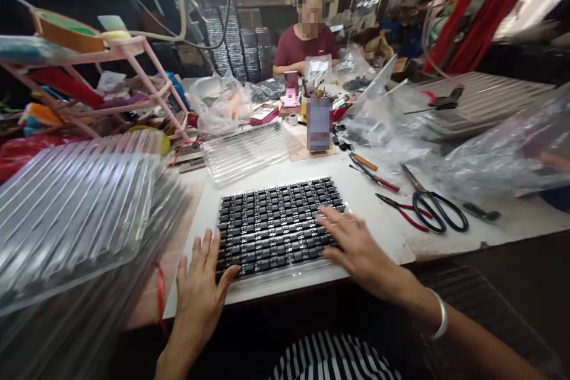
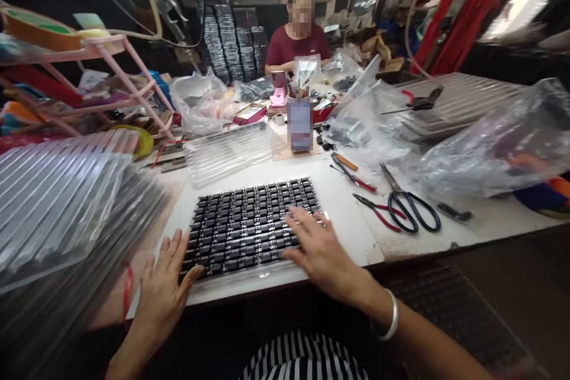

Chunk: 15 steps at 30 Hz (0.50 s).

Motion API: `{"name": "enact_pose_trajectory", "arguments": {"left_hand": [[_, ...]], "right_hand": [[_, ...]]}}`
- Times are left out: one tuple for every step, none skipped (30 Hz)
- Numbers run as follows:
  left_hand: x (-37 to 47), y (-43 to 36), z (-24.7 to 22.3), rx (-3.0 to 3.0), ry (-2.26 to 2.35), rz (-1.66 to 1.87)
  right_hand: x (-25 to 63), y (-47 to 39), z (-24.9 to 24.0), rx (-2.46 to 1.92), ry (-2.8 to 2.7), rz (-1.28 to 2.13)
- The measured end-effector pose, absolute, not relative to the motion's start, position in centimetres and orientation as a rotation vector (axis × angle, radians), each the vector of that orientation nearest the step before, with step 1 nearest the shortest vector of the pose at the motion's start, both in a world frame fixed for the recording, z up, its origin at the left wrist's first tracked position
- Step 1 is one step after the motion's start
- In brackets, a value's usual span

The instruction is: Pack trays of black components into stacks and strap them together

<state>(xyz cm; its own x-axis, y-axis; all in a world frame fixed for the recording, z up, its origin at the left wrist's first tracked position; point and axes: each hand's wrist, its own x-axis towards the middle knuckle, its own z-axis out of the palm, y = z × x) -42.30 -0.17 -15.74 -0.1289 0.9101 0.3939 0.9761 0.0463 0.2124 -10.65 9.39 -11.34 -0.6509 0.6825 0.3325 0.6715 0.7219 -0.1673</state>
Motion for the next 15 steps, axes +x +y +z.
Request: {"name": "enact_pose_trajectory", "arguments": {"left_hand": [[-42.7, 0.0, -16.1, -1.969, -2.173, -0.711], [-43.0, 0.1, -16.4, -1.986, -2.190, -0.762], [-43.1, 0.1, -16.6, -2.008, -2.205, -0.801], [-43.2, 0.1, -16.8, -2.030, -2.218, -0.825], [-43.1, 0.1, -16.8, -2.047, -2.228, -0.836], [-43.0, 0.1, -16.9, -2.057, -2.240, -0.837], [-42.8, 0.0, -16.9, -2.057, -2.252, -0.841], [-42.7, 0.0, -16.8, -2.055, -2.263, -0.852], [-42.6, 0.0, -16.7, -2.055, -2.272, -0.870], [-42.6, -0.1, -16.7, -2.058, -2.278, -0.886], [-42.6, -0.1, -16.6, -2.061, -2.282, -0.897], [-42.6, -0.1, -16.6, -2.063, -2.283, -0.902], [-42.6, -0.1, -16.5, -2.065, -2.284, -0.902], [-42.6, -0.2, -16.5, -2.063, -2.287, -0.900], [-42.6, -0.2, -16.4, -2.059, -2.296, -0.895]], "right_hand": [[-9.2, 10.9, -11.1, -1.201, -2.439, 0.010], [-7.7, 12.6, -11.1, -1.347, -2.343, -0.026], [-6.1, 14.2, -11.2, -1.486, -2.286, -0.051], [-4.7, 15.8, -11.4, -1.608, -2.266, -0.073], [-3.4, 17.2, -11.6, -1.699, -2.249, -0.108], [-2.4, 18.4, -11.9, -1.755, -2.237, -0.129], [-1.7, 19.4, -12.1, -1.794, -2.233, -0.150], [-1.2, 20.1, -12.3, -1.816, -2.230, -0.167], [-0.8, 20.7, -12.4, -1.831, -2.231, -0.179], [-0.7, 21.1, -12.4, -1.848, -2.233, -0.194], [-0.6, 21.4, -12.4, -1.867, -2.233, -0.211], [-0.6, 21.8, -12.3, -1.886, -2.234, -0.228], [-0.6, 22.1, -12.3, -1.906, -2.238, -0.238], [-0.7, 22.5, -12.3, -1.925, -2.248, -0.240], [-0.8, 22.9, -12.2, -1.942, -2.266, -0.232]]}}
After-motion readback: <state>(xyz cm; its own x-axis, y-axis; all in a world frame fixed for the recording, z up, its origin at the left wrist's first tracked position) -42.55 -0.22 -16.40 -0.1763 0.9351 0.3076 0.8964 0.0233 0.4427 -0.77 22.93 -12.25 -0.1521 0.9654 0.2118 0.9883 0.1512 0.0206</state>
